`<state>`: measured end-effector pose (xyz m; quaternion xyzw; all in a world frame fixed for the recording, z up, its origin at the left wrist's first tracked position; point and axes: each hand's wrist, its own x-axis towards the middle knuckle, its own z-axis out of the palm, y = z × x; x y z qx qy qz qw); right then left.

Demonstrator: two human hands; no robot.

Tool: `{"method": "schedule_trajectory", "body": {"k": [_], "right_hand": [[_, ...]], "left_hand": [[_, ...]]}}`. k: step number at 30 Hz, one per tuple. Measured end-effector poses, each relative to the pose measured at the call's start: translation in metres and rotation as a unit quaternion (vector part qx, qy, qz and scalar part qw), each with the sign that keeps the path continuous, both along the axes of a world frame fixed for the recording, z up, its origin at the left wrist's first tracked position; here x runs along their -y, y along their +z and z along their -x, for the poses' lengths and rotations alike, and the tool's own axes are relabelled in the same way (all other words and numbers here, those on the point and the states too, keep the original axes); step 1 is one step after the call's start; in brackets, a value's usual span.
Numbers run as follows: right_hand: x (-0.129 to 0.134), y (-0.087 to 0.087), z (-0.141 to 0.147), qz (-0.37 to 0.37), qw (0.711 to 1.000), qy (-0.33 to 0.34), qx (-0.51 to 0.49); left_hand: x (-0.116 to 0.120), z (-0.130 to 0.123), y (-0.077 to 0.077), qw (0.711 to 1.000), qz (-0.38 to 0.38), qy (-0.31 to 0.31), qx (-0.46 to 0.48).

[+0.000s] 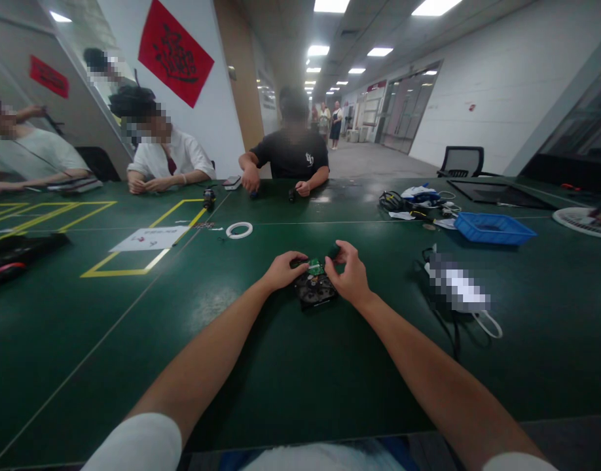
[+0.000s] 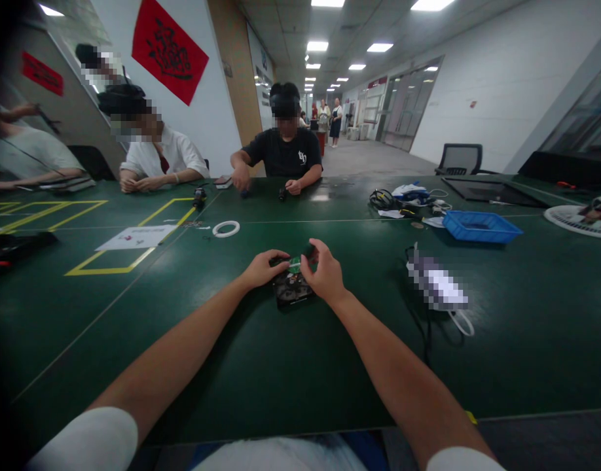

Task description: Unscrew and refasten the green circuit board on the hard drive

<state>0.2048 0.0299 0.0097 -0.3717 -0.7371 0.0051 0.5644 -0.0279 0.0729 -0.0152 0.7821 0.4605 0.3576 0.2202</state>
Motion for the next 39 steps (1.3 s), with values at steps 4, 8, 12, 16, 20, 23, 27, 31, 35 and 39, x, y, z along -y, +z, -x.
{"method": "schedule_trajectory", "body": {"k": [4,8,12,16,20,23,27,31,35,39], "right_hand": [[-0.0001,0.0009,-0.0017,-0.002,1.000,0.002,0.005],[-0.0011,-0.0007,-0.0006,0.005,1.000,0.011,-0.012],[-0.0025,-0.0023,0.0013,0.009,0.999,0.010,-0.034],[-0.0017,-0.0012,0.0002,0.000,0.999,-0.024,-0.023],[-0.0016,-0.0009,-0.0017,-0.002,1.000,-0.015,-0.011],[-0.0034,-0.0025,-0.0012,-0.007,0.999,0.012,-0.030],[-0.0053,-0.0040,0.0009,-0.020,0.998,0.034,-0.049],[-0.0040,-0.0018,0.0015,-0.040,0.999,0.004,-0.032],[-0.0023,0.0012,-0.0005,-0.053,0.999,0.001,-0.013],[-0.0039,-0.0006,-0.0017,-0.047,0.999,0.016,-0.022]], "left_hand": [[-0.0001,0.0004,0.0002,1.000,-0.007,-0.004,-0.001],[-0.0013,0.0003,-0.0013,1.000,-0.009,-0.001,-0.003],[-0.0018,0.0004,-0.0021,1.000,-0.012,-0.005,-0.002],[-0.0013,0.0007,-0.0016,1.000,-0.011,-0.002,-0.006],[-0.0012,0.0009,-0.0011,1.000,-0.008,-0.003,-0.006],[-0.0009,0.0007,-0.0009,1.000,-0.005,-0.003,-0.003],[0.0000,0.0004,-0.0001,1.000,-0.009,-0.005,0.002],[-0.0002,0.0002,0.0001,1.000,-0.012,-0.004,-0.003],[-0.0013,0.0002,-0.0008,1.000,-0.008,-0.001,-0.003],[-0.0018,0.0008,-0.0015,1.000,-0.015,-0.003,-0.006]]}}
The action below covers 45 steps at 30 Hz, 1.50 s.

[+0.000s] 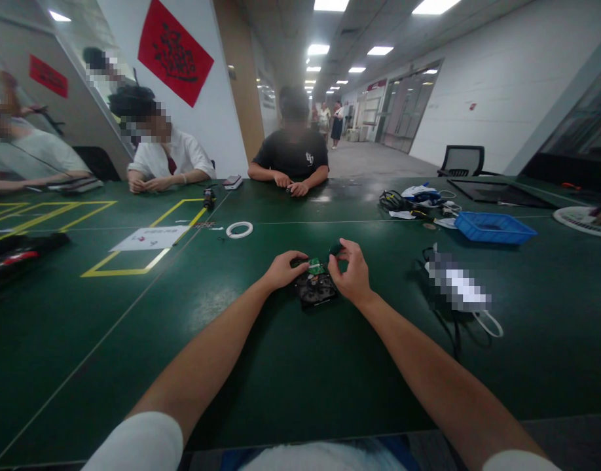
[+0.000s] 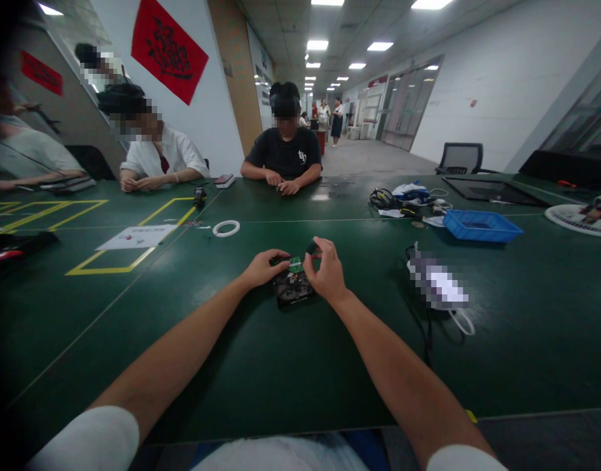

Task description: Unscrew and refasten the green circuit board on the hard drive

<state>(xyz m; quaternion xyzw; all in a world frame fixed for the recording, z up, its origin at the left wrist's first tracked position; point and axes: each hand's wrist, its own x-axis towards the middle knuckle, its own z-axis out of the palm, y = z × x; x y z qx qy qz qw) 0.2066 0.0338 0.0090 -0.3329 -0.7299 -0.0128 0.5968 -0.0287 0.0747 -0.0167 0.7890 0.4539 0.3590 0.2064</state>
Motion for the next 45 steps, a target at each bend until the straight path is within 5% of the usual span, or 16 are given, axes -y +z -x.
{"method": "schedule_trajectory", "body": {"k": [25,45], "right_hand": [[0.007,0.009,0.000,-0.005,0.999,-0.034,0.039],[0.002,-0.002,0.001,0.030,0.999,-0.023,0.011]], "left_hand": [[0.001,-0.001,0.002,1.000,0.014,0.003,0.005],[0.003,-0.001,0.003,1.000,0.014,0.005,-0.005]]}}
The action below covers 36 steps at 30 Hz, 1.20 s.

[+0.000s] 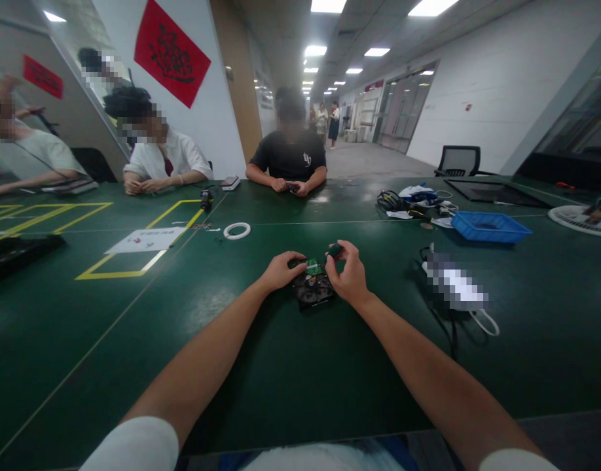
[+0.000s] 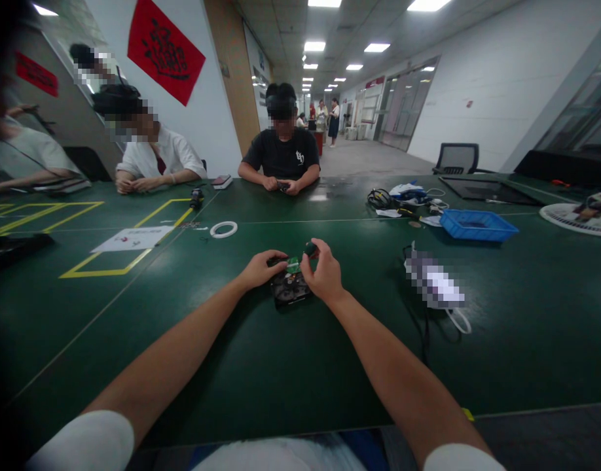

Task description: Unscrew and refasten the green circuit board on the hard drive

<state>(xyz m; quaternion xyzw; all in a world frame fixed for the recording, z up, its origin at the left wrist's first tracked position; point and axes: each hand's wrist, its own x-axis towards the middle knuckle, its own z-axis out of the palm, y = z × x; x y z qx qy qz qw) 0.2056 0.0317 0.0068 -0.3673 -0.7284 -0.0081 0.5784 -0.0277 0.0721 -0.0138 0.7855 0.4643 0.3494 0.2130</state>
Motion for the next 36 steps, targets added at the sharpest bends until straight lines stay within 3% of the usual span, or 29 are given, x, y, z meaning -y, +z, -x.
{"method": "schedule_trajectory", "body": {"k": [4,14,20,31,36], "right_hand": [[-0.0001,0.0010,-0.0008,-0.005,0.999,-0.032,-0.004],[-0.0011,-0.0010,0.0018,-0.006,1.000,0.008,-0.016],[-0.0027,0.0004,-0.0002,-0.013,0.999,-0.033,-0.025],[-0.0014,0.0052,0.0018,-0.042,0.999,0.011,-0.026],[-0.0002,0.0070,0.0014,-0.045,0.998,-0.017,-0.039]], "left_hand": [[0.0002,0.0006,0.0005,1.000,0.003,0.000,0.002],[-0.0007,0.0009,-0.0017,1.000,-0.004,-0.002,0.009],[-0.0016,0.0015,-0.0021,1.000,-0.002,-0.001,0.002],[-0.0020,0.0006,-0.0016,1.000,-0.006,-0.002,0.004],[-0.0013,0.0012,-0.0010,1.000,-0.004,-0.006,0.004]]}}
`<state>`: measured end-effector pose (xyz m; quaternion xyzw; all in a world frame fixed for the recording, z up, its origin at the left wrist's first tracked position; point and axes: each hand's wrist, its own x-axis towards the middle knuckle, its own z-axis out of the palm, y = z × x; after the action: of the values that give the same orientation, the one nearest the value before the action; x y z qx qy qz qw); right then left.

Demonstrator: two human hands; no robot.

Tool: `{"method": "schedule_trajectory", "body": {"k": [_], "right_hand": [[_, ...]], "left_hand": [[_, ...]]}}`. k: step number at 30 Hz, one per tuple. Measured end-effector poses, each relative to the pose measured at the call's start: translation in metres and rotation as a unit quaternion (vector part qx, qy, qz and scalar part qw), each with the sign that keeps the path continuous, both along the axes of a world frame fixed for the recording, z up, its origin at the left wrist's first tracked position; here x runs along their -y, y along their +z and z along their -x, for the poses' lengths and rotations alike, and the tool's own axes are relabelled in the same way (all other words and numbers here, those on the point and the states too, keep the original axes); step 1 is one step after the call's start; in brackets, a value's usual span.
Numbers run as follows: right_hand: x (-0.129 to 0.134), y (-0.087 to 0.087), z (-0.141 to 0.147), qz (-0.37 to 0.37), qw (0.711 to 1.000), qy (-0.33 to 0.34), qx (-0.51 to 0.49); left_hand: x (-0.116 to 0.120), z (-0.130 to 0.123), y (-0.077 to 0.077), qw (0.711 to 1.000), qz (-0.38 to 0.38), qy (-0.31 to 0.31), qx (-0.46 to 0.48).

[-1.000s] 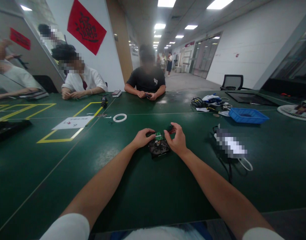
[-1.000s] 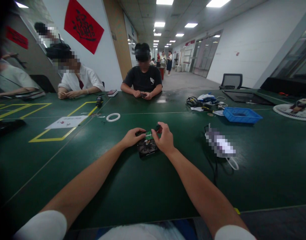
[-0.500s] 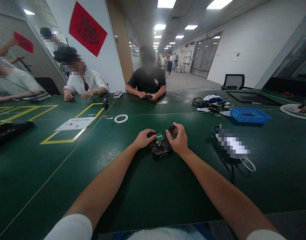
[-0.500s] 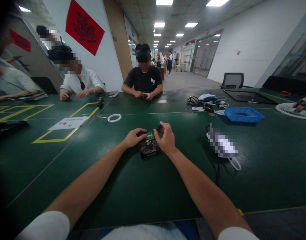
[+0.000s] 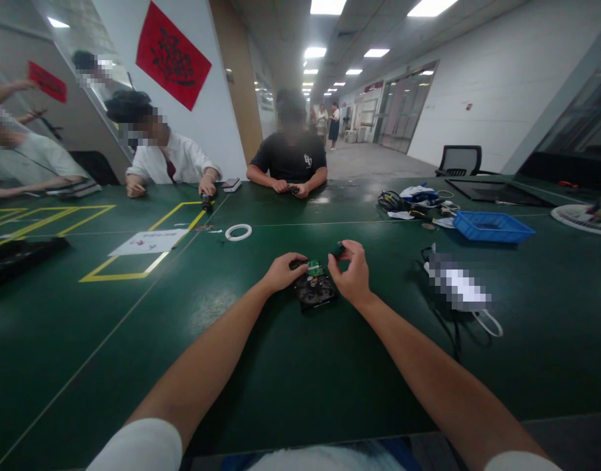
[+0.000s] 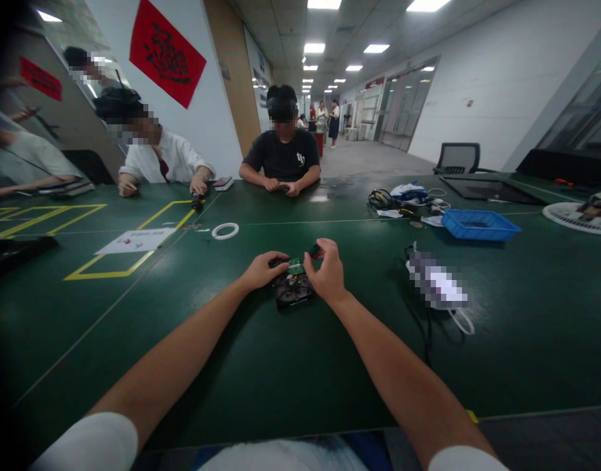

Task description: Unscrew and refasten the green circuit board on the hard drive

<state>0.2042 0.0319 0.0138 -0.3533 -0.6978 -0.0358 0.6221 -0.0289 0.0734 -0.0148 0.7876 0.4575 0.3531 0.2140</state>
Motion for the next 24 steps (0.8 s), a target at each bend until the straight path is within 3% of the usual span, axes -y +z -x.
{"method": "schedule_trajectory", "body": {"k": [12,18,24], "right_hand": [[0.0018,-0.0009,-0.0038,0.022,0.999,0.031,0.011],[0.0041,0.0010,-0.0026,0.014,0.999,-0.018,0.034],[0.0034,-0.0031,-0.0018,0.031,0.998,0.017,0.047]], "left_hand": [[-0.0015,0.0011,-0.0021,1.000,-0.003,0.002,0.001],[0.0008,-0.0002,0.0003,1.000,0.004,0.006,-0.002],[0.0019,-0.0025,0.0019,1.000,0.013,0.013,0.003]]}}
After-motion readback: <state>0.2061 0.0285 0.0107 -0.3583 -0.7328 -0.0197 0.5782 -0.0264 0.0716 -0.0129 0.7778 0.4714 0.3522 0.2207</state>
